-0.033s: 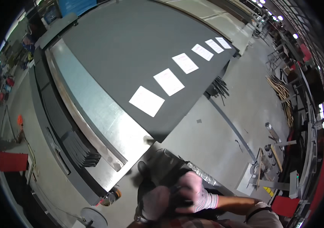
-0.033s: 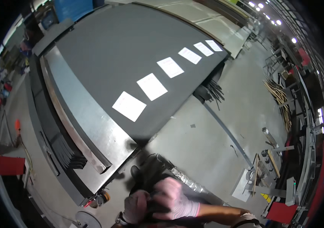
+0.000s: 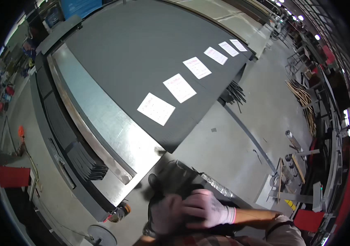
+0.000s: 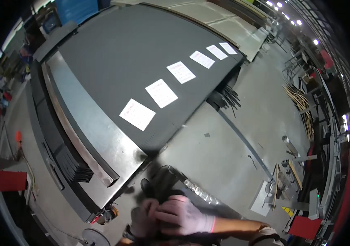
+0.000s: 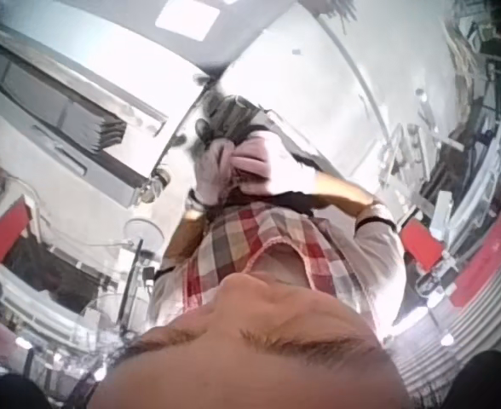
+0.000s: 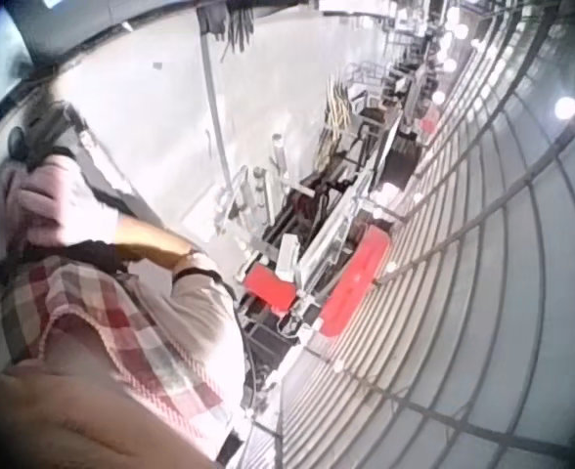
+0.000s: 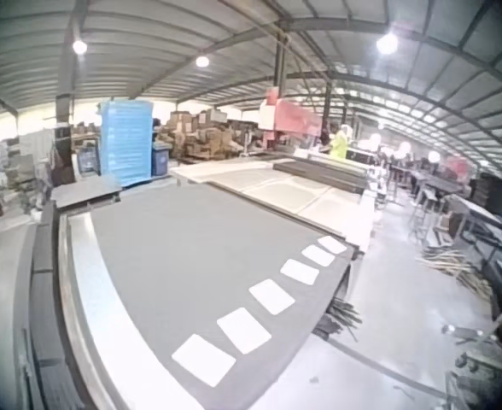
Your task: The recorder applies grey edge strips to a large panel and then attaches several white labels to its surface.
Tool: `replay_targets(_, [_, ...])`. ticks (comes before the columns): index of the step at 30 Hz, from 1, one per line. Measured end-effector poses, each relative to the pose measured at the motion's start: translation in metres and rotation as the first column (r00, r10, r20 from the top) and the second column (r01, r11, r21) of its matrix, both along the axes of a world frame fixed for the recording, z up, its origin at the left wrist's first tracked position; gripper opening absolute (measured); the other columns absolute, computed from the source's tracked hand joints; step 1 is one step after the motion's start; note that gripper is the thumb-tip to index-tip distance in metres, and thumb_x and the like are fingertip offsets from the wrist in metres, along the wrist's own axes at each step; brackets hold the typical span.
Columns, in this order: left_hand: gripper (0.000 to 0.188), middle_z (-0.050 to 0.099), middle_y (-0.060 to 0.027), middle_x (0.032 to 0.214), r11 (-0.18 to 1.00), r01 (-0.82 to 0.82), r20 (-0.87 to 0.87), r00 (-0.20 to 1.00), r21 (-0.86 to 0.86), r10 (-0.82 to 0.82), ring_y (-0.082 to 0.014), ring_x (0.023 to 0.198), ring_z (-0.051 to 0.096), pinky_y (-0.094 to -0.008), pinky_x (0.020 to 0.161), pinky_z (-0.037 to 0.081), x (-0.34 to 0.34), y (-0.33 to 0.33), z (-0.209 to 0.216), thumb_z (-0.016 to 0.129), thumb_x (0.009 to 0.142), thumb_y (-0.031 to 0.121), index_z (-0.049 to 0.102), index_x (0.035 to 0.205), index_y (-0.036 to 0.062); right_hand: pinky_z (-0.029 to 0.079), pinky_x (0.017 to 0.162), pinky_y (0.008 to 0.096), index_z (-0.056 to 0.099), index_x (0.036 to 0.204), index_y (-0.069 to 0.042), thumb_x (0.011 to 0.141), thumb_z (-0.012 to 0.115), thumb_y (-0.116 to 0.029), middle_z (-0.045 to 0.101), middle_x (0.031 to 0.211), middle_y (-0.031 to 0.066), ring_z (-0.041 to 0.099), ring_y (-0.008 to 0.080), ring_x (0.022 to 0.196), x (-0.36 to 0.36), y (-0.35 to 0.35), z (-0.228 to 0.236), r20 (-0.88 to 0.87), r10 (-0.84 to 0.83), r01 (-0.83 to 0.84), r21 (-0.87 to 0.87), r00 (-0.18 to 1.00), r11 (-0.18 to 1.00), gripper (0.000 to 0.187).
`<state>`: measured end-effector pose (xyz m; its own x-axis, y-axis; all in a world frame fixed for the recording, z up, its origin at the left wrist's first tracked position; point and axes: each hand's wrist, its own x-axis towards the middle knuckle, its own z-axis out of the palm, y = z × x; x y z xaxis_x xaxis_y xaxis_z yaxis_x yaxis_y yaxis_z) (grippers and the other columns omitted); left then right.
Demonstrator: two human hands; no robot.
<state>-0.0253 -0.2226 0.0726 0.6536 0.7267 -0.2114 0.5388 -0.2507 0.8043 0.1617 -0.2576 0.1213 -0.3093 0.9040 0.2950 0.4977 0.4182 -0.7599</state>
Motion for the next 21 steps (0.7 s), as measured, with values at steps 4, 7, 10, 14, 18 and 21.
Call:
replay_targets(4, [0.036, 0.052, -0.0158, 0.128, 0.787, 0.196, 0.354, 0.811, 0.585, -0.465, -0.033, 0.118, 0.049, -0.0386, 0.101, 0.039, 0.07, 0.061, -0.059, 0.057, 0.088, 0.02, 0.052, 0.121, 0.0081, 0.048, 0.065, 0.0386, 0.069, 0.088, -0.01, 0.08, 0.066, -0.022, 0.064, 0.075, 0.0119, 0.065, 0.0257, 0.074, 0.014, 0.005, 0.009, -0.145, 0.108, -0.171, -0.561, 0.984, 0.81, 0.014])
replay_targets(7, [0.026, 0.053, -0.015, 0.125, 0.873, 0.456, 0.435, 0.83, -0.171, -0.348, -0.0325, 0.116, 0.05, -0.0379, 0.099, 0.041, 0.091, 0.057, -0.097, 0.05, 0.094, 0.018, 0.052, 0.118, 0.0067, 0.051, 0.068, 0.0383, 0.071, 0.087, -0.016, 0.081, 0.063, -0.024, 0.068, 0.079, 0.0126, 0.067, 0.0256, 0.077, 0.053, 0.036, 0.003, 0.617, 0.408, -0.122, -0.452, 0.673, 0.884, 0.013])
replay_targets(10, [0.022, 0.059, -0.0148, 0.113, 0.922, 0.387, 0.489, 0.803, 0.005, -0.34, -0.0298, 0.109, 0.055, -0.0368, 0.097, 0.043, 0.086, 0.049, -0.095, 0.045, 0.096, 0.014, 0.057, 0.112, 0.0028, 0.052, 0.07, 0.0396, 0.072, 0.085, -0.016, 0.079, 0.064, -0.028, 0.069, 0.081, 0.0109, 0.067, 0.0266, 0.079, 0.103, 0.03, -0.054, 0.484, 0.108, 0.244, -0.608, 0.868, 0.756, 0.015])
replay_targets(14, [0.018, 0.06, -0.0143, 0.108, 0.929, 0.364, 0.525, 0.803, -0.058, -0.282, -0.0296, 0.106, 0.057, -0.0366, 0.096, 0.044, 0.087, 0.056, -0.08, 0.047, 0.094, 0.012, 0.058, 0.107, 0.0047, 0.05, 0.085, 0.0343, 0.072, 0.099, -0.008, 0.08, 0.066, -0.028, 0.07, 0.096, 0.0148, 0.066, 0.0252, 0.097, 0.128, 0.021, -0.107, 0.761, 0.317, 0.57, -0.639, 0.566, 0.516, 0.028])
replay_targets(18, [0.04, 0.048, -0.0179, 0.124, 0.744, -0.5, 0.463, 0.839, 0.444, 0.287, -0.0292, 0.12, 0.047, -0.039, 0.104, 0.036, 0.03, 0.034, -0.036, 0.057, 0.088, 0.01, 0.044, 0.125, 0.0002, 0.049, 0.089, 0.0353, 0.067, 0.111, -0.006, 0.08, 0.071, -0.036, 0.07, 0.101, 0.0141, 0.065, 0.0262, 0.098, 0.117, 0.004, -0.109, 0.256, -0.406, 0.442, -0.759, 0.877, 0.477, 0.043])
replay_targets(21, [0.065, 0.04, -0.0199, 0.134, 0.564, -0.741, 0.349, 0.67, 0.364, 0.656, -0.0312, 0.128, 0.038, -0.0394, 0.11, 0.028, -0.015, 0.037, -0.045, 0.054, 0.082, 0.001, 0.028, 0.141, -0.0018, 0.051, 0.084, 0.034, 0.067, 0.107, -0.003, 0.085, 0.07, -0.03, 0.071, 0.093, 0.0108, 0.067, 0.0232, 0.092, 0.13, 0.005, -0.119, 0.546, -0.399, 0.676, -0.578, 0.737, 0.458, 0.036])
